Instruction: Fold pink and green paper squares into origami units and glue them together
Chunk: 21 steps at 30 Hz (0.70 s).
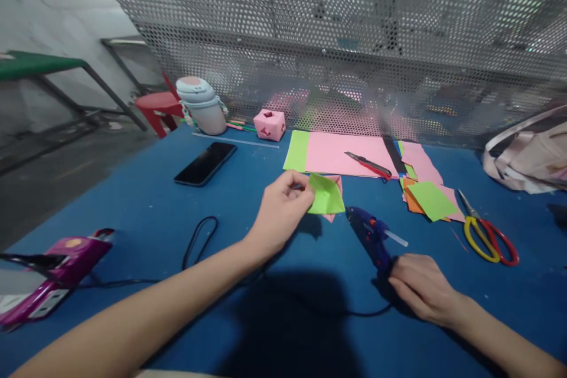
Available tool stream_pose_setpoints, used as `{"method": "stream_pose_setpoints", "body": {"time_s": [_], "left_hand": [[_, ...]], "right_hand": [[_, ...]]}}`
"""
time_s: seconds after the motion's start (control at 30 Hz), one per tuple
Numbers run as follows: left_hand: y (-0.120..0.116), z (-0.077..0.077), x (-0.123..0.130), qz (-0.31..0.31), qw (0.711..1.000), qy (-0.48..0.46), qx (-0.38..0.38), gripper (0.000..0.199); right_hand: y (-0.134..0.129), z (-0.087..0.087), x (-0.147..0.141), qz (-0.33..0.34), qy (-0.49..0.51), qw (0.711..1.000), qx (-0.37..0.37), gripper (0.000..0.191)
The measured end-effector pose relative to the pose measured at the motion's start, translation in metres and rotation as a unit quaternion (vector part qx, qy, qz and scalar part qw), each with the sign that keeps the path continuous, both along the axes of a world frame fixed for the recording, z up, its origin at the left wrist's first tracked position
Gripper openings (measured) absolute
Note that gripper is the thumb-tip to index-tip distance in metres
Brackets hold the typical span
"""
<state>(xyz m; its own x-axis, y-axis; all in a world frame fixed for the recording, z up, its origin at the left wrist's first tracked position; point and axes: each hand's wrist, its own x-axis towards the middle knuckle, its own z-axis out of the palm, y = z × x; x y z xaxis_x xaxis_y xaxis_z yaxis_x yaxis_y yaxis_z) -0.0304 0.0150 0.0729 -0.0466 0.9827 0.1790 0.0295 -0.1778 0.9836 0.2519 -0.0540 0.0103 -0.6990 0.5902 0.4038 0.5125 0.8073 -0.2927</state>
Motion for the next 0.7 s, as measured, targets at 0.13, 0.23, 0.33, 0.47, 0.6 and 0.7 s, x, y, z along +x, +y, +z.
{"method": "stream_pose_setpoints", "body": {"time_s": [0.13,0.23,0.33,0.47,0.6,0.7], "left_hand": [[0.027,-0.010,0.009,0.010,0.999,-0.027,0.020,0.005],[0.035,-0.018,0.022,-0.007,0.999,-0.041,0.006,0.005],[0.036,-0.021,0.031,-0.024,0.999,-0.043,-0.010,0.005],[0.036,-0.019,0.036,-0.046,0.998,-0.047,-0.025,0.007],[0.039,-0.016,0.038,-0.044,0.997,-0.051,-0.029,0.009],[0.039,-0.018,0.034,-0.052,0.997,-0.044,-0.037,0.009]], "right_hand": [[0.020,-0.005,0.012,-0.134,0.018,0.990,-0.026,0.011],[0.035,-0.003,0.000,-0.183,0.009,0.978,-0.097,0.042],[0.043,0.000,-0.021,-0.199,-0.015,0.972,-0.121,0.043],[0.045,-0.003,-0.042,-0.245,0.002,0.958,-0.147,0.020],[0.053,-0.003,-0.046,-0.236,0.109,0.936,-0.238,0.016],[0.063,0.006,-0.044,-0.253,0.165,0.909,-0.288,0.020]]}}
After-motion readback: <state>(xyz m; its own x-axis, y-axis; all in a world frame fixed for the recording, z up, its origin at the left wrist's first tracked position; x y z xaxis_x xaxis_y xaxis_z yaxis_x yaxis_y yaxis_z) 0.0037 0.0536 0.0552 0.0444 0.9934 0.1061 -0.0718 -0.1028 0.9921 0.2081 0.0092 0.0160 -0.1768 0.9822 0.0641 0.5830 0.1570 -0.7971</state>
